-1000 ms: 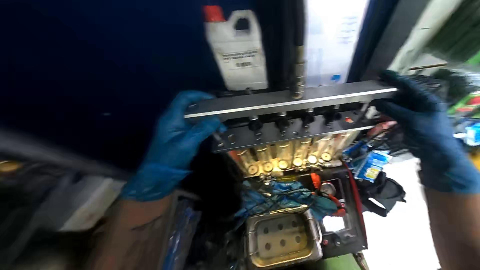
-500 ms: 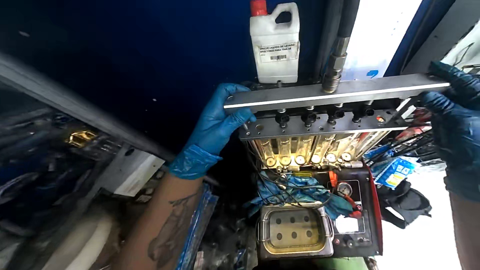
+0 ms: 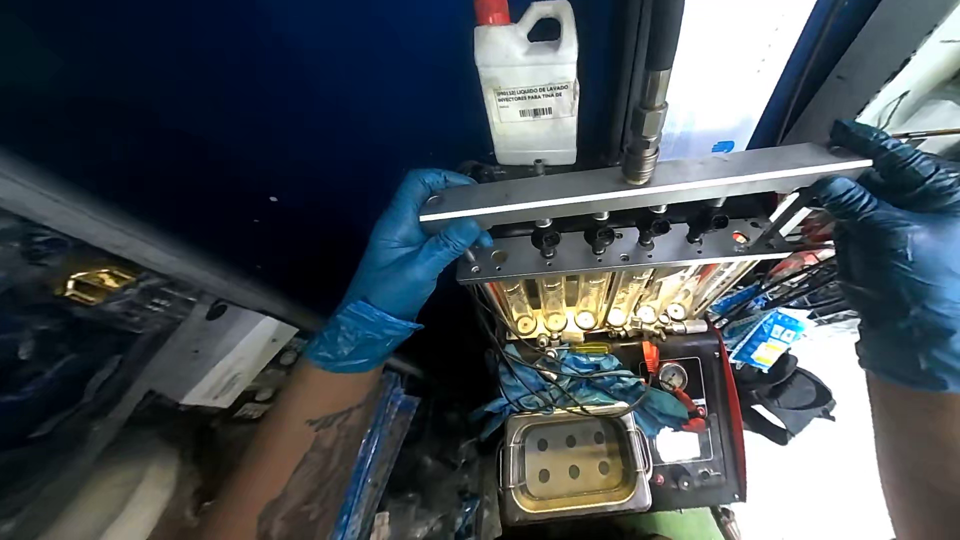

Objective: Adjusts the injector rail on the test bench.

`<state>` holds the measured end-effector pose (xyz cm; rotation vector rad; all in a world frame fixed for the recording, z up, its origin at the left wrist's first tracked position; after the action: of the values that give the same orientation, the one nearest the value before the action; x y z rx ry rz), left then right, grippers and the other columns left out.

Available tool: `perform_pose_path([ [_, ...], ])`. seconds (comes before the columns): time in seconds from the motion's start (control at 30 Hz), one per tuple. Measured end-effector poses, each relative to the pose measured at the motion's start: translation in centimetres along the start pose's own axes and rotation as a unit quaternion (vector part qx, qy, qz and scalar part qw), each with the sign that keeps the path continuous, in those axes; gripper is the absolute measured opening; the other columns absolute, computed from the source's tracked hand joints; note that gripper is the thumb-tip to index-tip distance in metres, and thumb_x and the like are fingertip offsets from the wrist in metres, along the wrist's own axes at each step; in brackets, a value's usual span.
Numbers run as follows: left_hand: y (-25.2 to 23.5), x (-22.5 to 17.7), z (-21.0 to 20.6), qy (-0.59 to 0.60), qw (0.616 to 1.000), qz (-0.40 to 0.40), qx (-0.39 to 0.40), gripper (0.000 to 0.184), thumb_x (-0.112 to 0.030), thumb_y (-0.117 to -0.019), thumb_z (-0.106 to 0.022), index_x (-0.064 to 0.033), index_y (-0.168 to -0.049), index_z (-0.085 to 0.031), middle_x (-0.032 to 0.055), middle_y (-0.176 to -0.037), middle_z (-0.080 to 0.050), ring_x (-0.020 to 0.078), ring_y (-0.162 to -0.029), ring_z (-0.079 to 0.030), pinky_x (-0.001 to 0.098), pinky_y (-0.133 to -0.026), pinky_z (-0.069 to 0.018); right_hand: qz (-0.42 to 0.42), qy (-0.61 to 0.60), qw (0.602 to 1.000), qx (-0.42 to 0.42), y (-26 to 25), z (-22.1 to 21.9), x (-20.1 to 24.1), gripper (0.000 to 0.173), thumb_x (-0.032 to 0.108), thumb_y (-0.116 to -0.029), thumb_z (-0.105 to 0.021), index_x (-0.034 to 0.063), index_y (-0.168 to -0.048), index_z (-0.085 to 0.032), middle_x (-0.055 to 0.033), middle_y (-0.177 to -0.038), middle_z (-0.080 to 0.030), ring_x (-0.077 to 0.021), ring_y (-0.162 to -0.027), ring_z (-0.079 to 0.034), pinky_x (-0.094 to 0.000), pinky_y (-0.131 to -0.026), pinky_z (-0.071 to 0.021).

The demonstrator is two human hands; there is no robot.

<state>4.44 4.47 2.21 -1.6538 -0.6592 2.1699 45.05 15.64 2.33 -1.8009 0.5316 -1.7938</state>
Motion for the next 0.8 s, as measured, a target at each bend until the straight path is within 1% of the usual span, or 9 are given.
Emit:
perform_pose_path([
  [0.07, 0.04, 0.06, -0.07, 0.0, 1.0, 0.002, -0.001, 0.034, -0.013, -0.0971, -0.063, -0.0146, -0.129, -0.051, -0.0045, -0.109, -0.067, 0.0096, -0.089, -0.069, 0.0278, -0.079, -0.0622, 0.0, -0.001, 1.0, 0.0, 0.02, -0.01, -0.07, 0.046, 0.001, -0.0926, -0.067, 0.0077, -0.137, -0.061, 0.0045, -0.119, -0.072, -0.0044, -0.097, -0.07, -0.0222, -0.09, -0.0587],
  [0.2, 0.03, 0.29, -0.03, 0.0, 1.0, 0.003, 0.002, 0.034, -0.013, -0.0968, -0.062, -0.0147, -0.129, -0.052, -0.0036, -0.108, -0.067, 0.0099, -0.088, -0.07, 0.0277, -0.078, -0.0625, 0.004, -0.008, 1.0, -0.004, 0.08, 0.08, -0.2, 0.046, 0.0, -0.0913, -0.068, 0.0072, -0.136, -0.062, 0.0047, -0.117, -0.072, -0.0057, -0.097, -0.07, -0.0239, -0.09, -0.0596],
  [0.33, 0.03, 0.24, 0.11, -0.013, 1.0, 0.002, -0.002, 0.035, -0.014, -0.0967, -0.063, -0.0157, -0.13, -0.053, -0.0051, -0.111, -0.067, 0.0086, -0.089, -0.069, 0.0272, -0.08, -0.0624, 0.003, -0.006, 1.0, -0.011, 0.06, 0.1, -0.01, 0.046, -0.001, -0.0894, -0.072, 0.0064, -0.134, -0.063, 0.004, -0.119, -0.072, -0.0062, -0.1, -0.07, -0.0242, -0.09, -0.0596],
  [0.43, -0.07, 0.3, 0.22, -0.017, 1.0, -0.008, 0.008, 0.034, -0.019, -0.0973, -0.064, -0.0176, -0.13, -0.054, -0.0061, -0.111, -0.067, 0.0084, -0.091, -0.069, 0.0277, -0.08, -0.0622, 0.004, -0.004, 1.0, -0.006, 0.03, 0.14, 0.24, 0.044, -0.002, -0.0896, -0.07, 0.0061, -0.132, -0.064, 0.0037, -0.12, -0.071, -0.0062, -0.1, -0.07, -0.0242, -0.091, -0.0592],
  [0.53, -0.01, 0.37, 0.18, -0.018, 1.0, -0.014, 0.008, 0.034, -0.017, -0.0969, -0.064, -0.0184, -0.13, -0.054, -0.0069, -0.113, -0.066, 0.0077, -0.091, -0.069, 0.0267, -0.08, -0.0618, 0.008, 0.004, 1.0, -0.004, 0.21, 0.26, 0.39, 0.043, -0.002, -0.0901, -0.07, 0.006, -0.132, -0.065, 0.004, -0.121, -0.071, -0.0053, -0.099, -0.07, -0.0235, -0.089, -0.0594],
  [0.63, 0.03, 0.28, 0.08, -0.019, 1.0, -0.016, 0.006, 0.035, -0.017, -0.0968, -0.064, -0.0186, -0.13, -0.054, -0.0074, -0.114, -0.066, 0.0071, -0.092, -0.068, 0.0258, -0.081, -0.0616, 0.004, 0.006, 1.0, -0.001, 0.37, 0.59, 0.17, 0.043, -0.001, -0.0908, -0.07, 0.0054, -0.133, -0.064, 0.0023, -0.121, -0.071, -0.0071, -0.098, -0.07, -0.0255, -0.089, -0.0599],
  [0.7, -0.05, 0.13, 0.09, -0.022, 0.999, -0.02, 0.01, 0.035, -0.018, -0.0972, -0.064, -0.0189, -0.13, -0.054, -0.0079, -0.115, -0.066, 0.0065, -0.093, -0.068, 0.0253, -0.082, -0.0613, -0.006, 0.004, 1.0, -0.003, 0.55, 0.73, 0.04, 0.043, -0.001, -0.0911, -0.07, 0.0051, -0.133, -0.064, 0.0011, -0.121, -0.071, -0.008, -0.097, -0.07, -0.0258, -0.089, -0.0601],
  [0.8, -0.13, 0.06, 0.2, -0.038, 0.999, -0.015, 0.009, 0.036, -0.021, -0.0967, -0.064, -0.0202, -0.131, -0.053, -0.0091, -0.116, -0.065, 0.0056, -0.094, -0.068, 0.0247, -0.081, -0.0613, -0.018, 0.009, 1.0, -0.009, 0.64, 0.53, 0.2, 0.043, -0.002, -0.0909, -0.069, 0.0048, -0.133, -0.064, 0.002, -0.121, -0.071, -0.0069, -0.097, -0.07, -0.0248, -0.088, -0.0603],
])
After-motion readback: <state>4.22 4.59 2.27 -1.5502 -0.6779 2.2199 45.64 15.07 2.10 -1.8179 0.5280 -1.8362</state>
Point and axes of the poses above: each hand's wrist, its own y-axis away from the middle knuckle, its own z-axis out of the back of the hand, x = y × z, the point moved 5 cm from there along -y, towards the middle knuckle
